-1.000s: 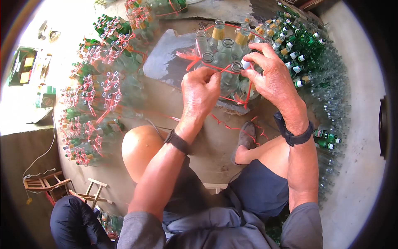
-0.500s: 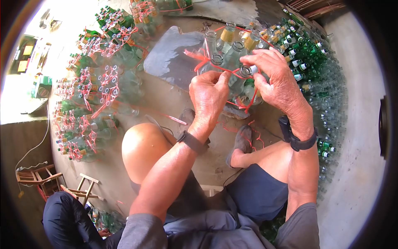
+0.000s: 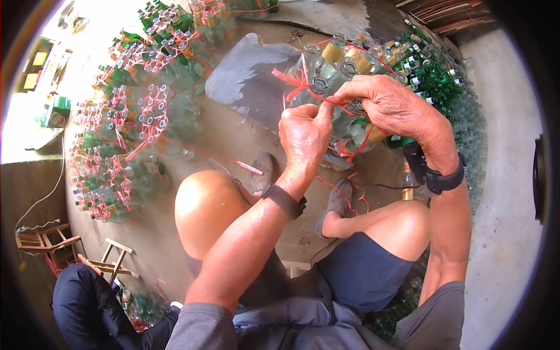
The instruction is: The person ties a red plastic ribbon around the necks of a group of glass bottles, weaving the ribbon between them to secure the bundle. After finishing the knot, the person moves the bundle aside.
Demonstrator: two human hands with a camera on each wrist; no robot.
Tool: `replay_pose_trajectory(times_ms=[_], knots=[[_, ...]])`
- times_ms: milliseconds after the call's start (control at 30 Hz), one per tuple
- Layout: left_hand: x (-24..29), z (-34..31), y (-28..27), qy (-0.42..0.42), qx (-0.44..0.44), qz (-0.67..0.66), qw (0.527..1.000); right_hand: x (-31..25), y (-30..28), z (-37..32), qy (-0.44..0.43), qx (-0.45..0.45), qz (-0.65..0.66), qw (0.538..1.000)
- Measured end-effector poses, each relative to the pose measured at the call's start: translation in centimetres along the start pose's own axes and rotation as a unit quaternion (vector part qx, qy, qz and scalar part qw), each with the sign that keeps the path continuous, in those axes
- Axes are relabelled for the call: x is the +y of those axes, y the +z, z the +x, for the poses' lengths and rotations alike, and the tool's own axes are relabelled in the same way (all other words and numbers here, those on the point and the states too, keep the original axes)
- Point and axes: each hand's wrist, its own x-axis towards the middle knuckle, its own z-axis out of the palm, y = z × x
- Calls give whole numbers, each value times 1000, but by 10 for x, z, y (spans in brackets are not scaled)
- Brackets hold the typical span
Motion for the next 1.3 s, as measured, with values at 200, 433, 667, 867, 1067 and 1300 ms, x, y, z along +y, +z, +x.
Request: replay_pose_trajectory(times_ms=[200, 433, 667, 867, 1067, 1300], knots=[[-3, 1, 4, 29, 10, 34, 999, -2, -6, 10, -33, -43, -29, 998], [-5, -4, 19, 39, 99, 20, 994, 3, -6, 16, -64, -37, -26, 997], [2, -10, 18, 28, 109, -5, 994, -11, -14, 23, -55, -82, -156, 983], [4, -11, 15, 14, 81, -17, 996, -26, -19, 23, -60, -95, -338, 934], [-2, -8, 13, 28, 67, 33, 997, -42, -25, 29, -114, -100, -434, 888], [6, -12, 12, 19, 51, 5, 999, -37, -40, 30, -123, -91, -410, 899]])
